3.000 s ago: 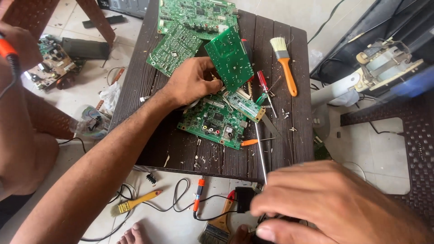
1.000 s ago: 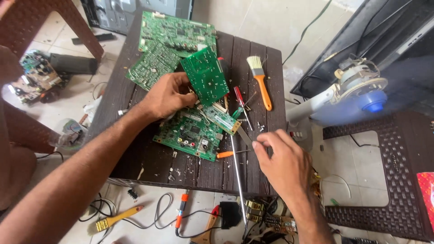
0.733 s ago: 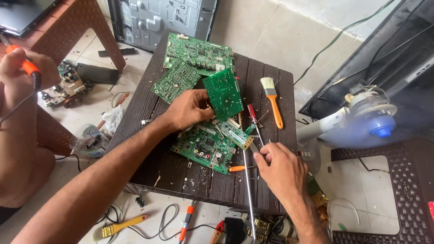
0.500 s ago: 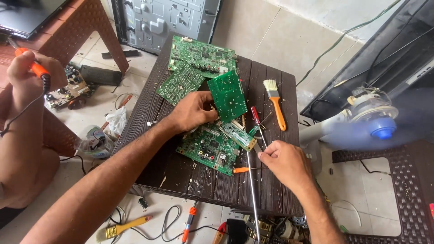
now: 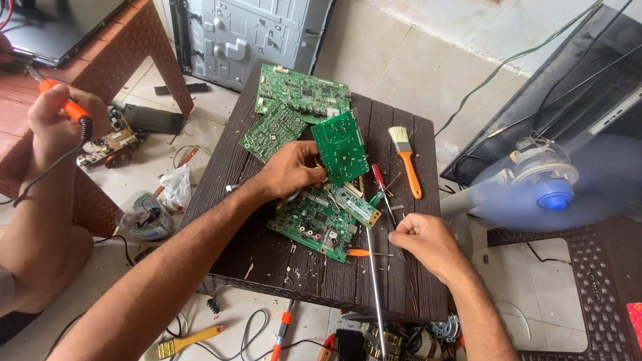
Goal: The person holds and manipulates a green circuit board, turning it over to inspect both sides. They use a screwdriver to point at specific components on the board while working at a table cluttered with other electronic parts and tools.
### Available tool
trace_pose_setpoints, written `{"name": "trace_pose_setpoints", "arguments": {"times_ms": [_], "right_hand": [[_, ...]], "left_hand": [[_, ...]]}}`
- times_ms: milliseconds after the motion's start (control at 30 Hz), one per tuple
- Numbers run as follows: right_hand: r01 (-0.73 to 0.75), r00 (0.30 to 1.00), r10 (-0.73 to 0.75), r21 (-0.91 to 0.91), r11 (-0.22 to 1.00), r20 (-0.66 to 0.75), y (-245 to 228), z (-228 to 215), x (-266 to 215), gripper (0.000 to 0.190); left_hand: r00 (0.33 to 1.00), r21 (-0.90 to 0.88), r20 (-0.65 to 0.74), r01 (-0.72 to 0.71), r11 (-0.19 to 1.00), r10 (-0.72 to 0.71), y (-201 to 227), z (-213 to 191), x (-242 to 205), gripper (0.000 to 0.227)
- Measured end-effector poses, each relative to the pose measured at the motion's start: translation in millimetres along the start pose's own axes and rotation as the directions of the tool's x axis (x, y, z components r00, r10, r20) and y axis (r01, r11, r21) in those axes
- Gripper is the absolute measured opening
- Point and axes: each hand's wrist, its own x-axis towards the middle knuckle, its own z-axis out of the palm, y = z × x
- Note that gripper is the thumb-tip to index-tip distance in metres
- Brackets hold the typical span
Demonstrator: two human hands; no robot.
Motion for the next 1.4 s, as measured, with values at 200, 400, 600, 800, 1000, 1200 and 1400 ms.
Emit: {"name": "trace_pose_setpoints", "arguments": {"times_ms": [200,400,600,800,1000,1200,1400], "right_hand": [[0.085,0.992,-0.108,0.309,0.947,0.060,-8.5,-30.2,-3.9,0.033],[-0.053,0.986,-0.031,0.492,0.869,0.161,-91.3,-58.8,-32.0,0.033],[0.209,0.965,-0.257,0.436,0.875,0.054,-127.4,-42.6,-11.4,0.052],[0.442,0.861,-0.464,-0.145,0.885,-0.209,-118.9,-4.8,14.4,0.013],[0.413,0.911,-0.402,0.249,0.876,-0.095,-102.9,23.7,15.3,0.016],[0.281,0.942,-0.329,0.378,0.882,0.068,-78.1,30.3,24.1,0.033],[0.207,0.970,-0.243,0.432,0.878,0.028,-73.7,39.5,25.0,0.036]], "left_hand": [[1.000,-0.160,0.008,-0.021,0.987,0.023,10.0,-2.9,-5.0,0.011],[0.981,-0.375,0.142,-0.072,0.924,0.134,-17.1,-6.5,8.7,0.017],[0.977,-0.414,0.147,-0.081,0.907,0.154,-15.8,-5.0,6.3,0.018],[0.993,-0.343,0.059,-0.077,0.936,0.103,-12.5,-3.4,5.8,0.021],[0.993,-0.310,0.094,-0.040,0.950,0.073,12.6,-7.8,-10.9,0.018],[0.994,-0.244,0.112,0.011,0.970,0.017,3.7,-8.1,-11.7,0.016],[0.992,-0.180,0.128,0.011,0.984,0.013,18.9,-4.6,-13.2,0.012]]}}
